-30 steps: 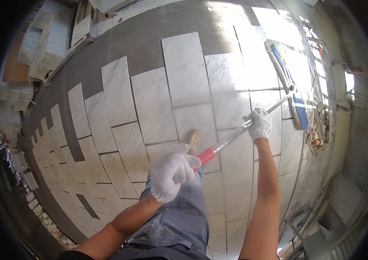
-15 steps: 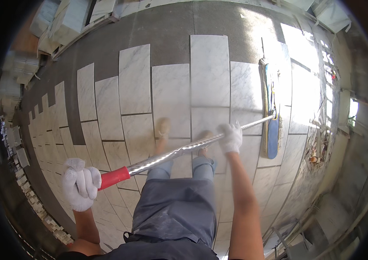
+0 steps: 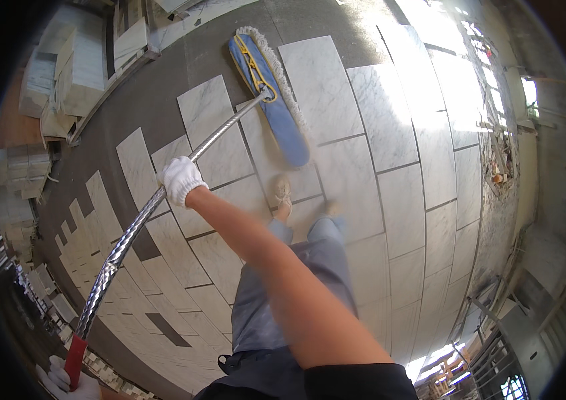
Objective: The person mops a tiled floor using a flat mop with a long handle. They move the mop back and forth across the floor in a large room with stacked tiles and wooden furniture visible in the background.
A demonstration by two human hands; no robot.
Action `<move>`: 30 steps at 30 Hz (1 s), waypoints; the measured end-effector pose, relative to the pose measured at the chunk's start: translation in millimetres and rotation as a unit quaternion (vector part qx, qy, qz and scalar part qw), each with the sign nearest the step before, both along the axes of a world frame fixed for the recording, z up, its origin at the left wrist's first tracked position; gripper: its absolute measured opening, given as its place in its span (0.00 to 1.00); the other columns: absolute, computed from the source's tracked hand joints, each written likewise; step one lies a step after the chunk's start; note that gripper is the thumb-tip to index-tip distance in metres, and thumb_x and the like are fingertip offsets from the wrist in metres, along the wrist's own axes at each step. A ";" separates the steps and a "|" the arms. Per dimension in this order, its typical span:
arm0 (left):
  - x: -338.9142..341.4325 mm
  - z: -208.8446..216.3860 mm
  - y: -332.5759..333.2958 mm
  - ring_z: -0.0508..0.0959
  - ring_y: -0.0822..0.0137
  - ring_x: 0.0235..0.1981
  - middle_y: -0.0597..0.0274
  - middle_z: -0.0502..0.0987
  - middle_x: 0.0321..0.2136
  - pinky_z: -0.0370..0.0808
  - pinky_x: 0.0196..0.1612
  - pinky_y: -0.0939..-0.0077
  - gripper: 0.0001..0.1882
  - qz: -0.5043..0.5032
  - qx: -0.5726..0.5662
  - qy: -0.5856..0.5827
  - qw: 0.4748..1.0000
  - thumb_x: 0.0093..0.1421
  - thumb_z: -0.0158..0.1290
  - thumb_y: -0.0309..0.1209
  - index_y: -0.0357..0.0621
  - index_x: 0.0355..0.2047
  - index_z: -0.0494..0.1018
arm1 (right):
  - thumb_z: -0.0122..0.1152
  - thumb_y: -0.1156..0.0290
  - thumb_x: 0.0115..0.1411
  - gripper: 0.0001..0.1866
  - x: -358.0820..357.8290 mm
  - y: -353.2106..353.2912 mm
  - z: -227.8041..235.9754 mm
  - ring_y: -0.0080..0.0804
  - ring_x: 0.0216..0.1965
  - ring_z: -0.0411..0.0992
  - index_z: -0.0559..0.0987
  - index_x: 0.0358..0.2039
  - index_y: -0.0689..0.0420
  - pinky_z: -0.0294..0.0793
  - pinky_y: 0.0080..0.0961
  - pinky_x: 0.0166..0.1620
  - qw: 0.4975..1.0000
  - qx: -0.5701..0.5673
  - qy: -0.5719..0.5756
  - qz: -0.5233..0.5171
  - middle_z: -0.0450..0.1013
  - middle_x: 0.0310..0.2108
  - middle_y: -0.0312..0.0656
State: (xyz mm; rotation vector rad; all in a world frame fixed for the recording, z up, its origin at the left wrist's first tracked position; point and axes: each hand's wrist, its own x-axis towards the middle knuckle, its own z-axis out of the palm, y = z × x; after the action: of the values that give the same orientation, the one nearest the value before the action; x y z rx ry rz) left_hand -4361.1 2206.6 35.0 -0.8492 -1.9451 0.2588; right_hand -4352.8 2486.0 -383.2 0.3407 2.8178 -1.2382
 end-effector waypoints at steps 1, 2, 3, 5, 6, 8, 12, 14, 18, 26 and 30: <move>-2.5 1.9 -6.5 0.61 0.79 0.13 0.70 0.69 0.21 0.56 0.15 0.78 0.16 -0.040 0.000 -0.084 0.996 0.67 0.56 0.31 0.27 0.47 0.72 | 0.64 0.67 0.52 0.07 -4.7 -3.4 6.7 0.40 0.43 0.78 0.86 0.30 0.42 0.76 0.37 0.47 1.000 -0.005 -0.006 0.003 0.81 0.33 0.38; -9.8 3.2 -11.7 0.58 0.78 0.11 0.74 0.63 0.16 0.53 0.15 0.79 0.18 -0.068 -0.025 -0.034 0.997 0.66 0.57 0.30 0.27 0.49 0.71 | 0.64 0.67 0.52 0.07 -3.8 -6.1 11.5 0.40 0.43 0.79 0.87 0.31 0.42 0.76 0.36 0.46 1.000 -0.011 -0.013 0.009 0.81 0.33 0.38; -11.7 4.1 -15.3 0.57 0.79 0.11 0.74 0.61 0.16 0.53 0.15 0.79 0.17 -0.062 -0.008 -0.029 0.998 0.67 0.56 0.30 0.27 0.49 0.71 | 0.64 0.67 0.52 0.07 2.2 -7.7 14.0 0.39 0.43 0.79 0.87 0.30 0.42 0.77 0.36 0.46 1.000 0.002 -0.016 -0.001 0.81 0.33 0.38; -15.5 4.9 -17.4 0.55 0.80 0.11 0.76 0.57 0.14 0.54 0.17 0.79 0.17 -0.047 0.029 -0.019 0.998 0.69 0.54 0.31 0.28 0.50 0.70 | 0.64 0.67 0.52 0.06 20.1 -11.5 15.4 0.39 0.42 0.79 0.87 0.30 0.41 0.77 0.35 0.46 0.999 0.028 -0.029 -0.012 0.81 0.34 0.37; -12.2 4.2 -15.5 0.56 0.78 0.18 0.74 0.55 0.17 0.56 0.24 0.79 0.19 0.019 0.003 -0.122 0.992 0.71 0.50 0.30 0.25 0.54 0.67 | 0.64 0.68 0.52 0.06 34.3 -13.1 13.3 0.37 0.42 0.79 0.86 0.29 0.42 0.77 0.35 0.45 0.997 0.036 -0.072 -0.011 0.81 0.32 0.37; -6.9 -3.8 -4.2 0.58 0.78 0.19 0.73 0.58 0.18 0.58 0.26 0.80 0.21 -0.068 0.096 -0.264 0.957 0.71 0.48 0.30 0.24 0.57 0.66 | 0.64 0.68 0.51 0.05 79.9 -15.6 3.2 0.37 0.42 0.79 0.85 0.28 0.43 0.76 0.33 0.47 0.994 0.031 -0.044 -0.100 0.80 0.29 0.37; 18.5 -65.6 51.5 0.62 0.78 0.22 0.72 0.64 0.20 0.63 0.31 0.81 0.25 -0.163 0.395 -0.531 0.731 0.72 0.45 0.31 0.21 0.62 0.63 | 0.64 0.73 0.49 0.05 236.3 -11.2 -39.1 0.42 0.44 0.77 0.84 0.28 0.47 0.71 0.38 0.58 0.957 0.026 0.012 -0.288 0.80 0.29 0.38; 54.6 -112.5 86.8 0.53 0.79 0.16 0.76 0.52 0.14 0.58 0.29 0.79 0.20 -0.267 0.529 -0.692 0.413 0.72 0.40 0.31 0.26 0.57 0.67 | 0.62 0.75 0.50 0.09 334.6 -13.3 -61.6 0.43 0.45 0.76 0.84 0.31 0.49 0.68 0.40 0.64 0.919 0.055 -0.042 -0.388 0.81 0.33 0.39; 196.6 -215.4 161.6 0.54 0.74 0.11 0.75 0.51 0.10 0.66 0.31 0.73 0.21 -0.283 0.376 -0.865 0.173 0.75 0.34 0.37 0.36 0.53 0.72 | 0.60 0.76 0.57 0.13 547.4 -36.3 -93.1 0.47 0.50 0.75 0.83 0.42 0.52 0.70 0.37 0.62 0.833 0.133 -0.119 -0.523 0.79 0.43 0.47; 457.0 -287.1 156.7 0.80 0.73 0.30 0.61 0.81 0.35 0.77 0.33 0.77 0.13 0.004 0.206 -0.977 -0.047 0.68 0.53 0.29 0.33 0.48 0.76 | 0.60 0.78 0.59 0.24 758.0 -143.3 -99.3 0.39 0.51 0.72 0.76 0.58 0.57 0.71 0.34 0.55 0.378 -0.335 0.074 -0.860 0.73 0.51 0.41; 449.7 -263.8 152.2 0.78 0.75 0.33 0.60 0.80 0.38 0.77 0.33 0.78 0.13 -0.026 0.161 -0.977 -0.137 0.70 0.52 0.31 0.33 0.48 0.76 | 0.60 0.76 0.60 0.22 768.7 -164.6 -93.2 0.38 0.50 0.73 0.76 0.57 0.57 0.72 0.35 0.54 0.229 -0.421 0.147 -0.865 0.74 0.48 0.39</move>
State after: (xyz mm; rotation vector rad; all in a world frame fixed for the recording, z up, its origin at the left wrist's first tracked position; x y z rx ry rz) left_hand -3911.4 2358.7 -228.8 -0.0031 0.7946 1.0688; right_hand -3584.1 2321.3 -476.4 -1.8576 0.1305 1.2732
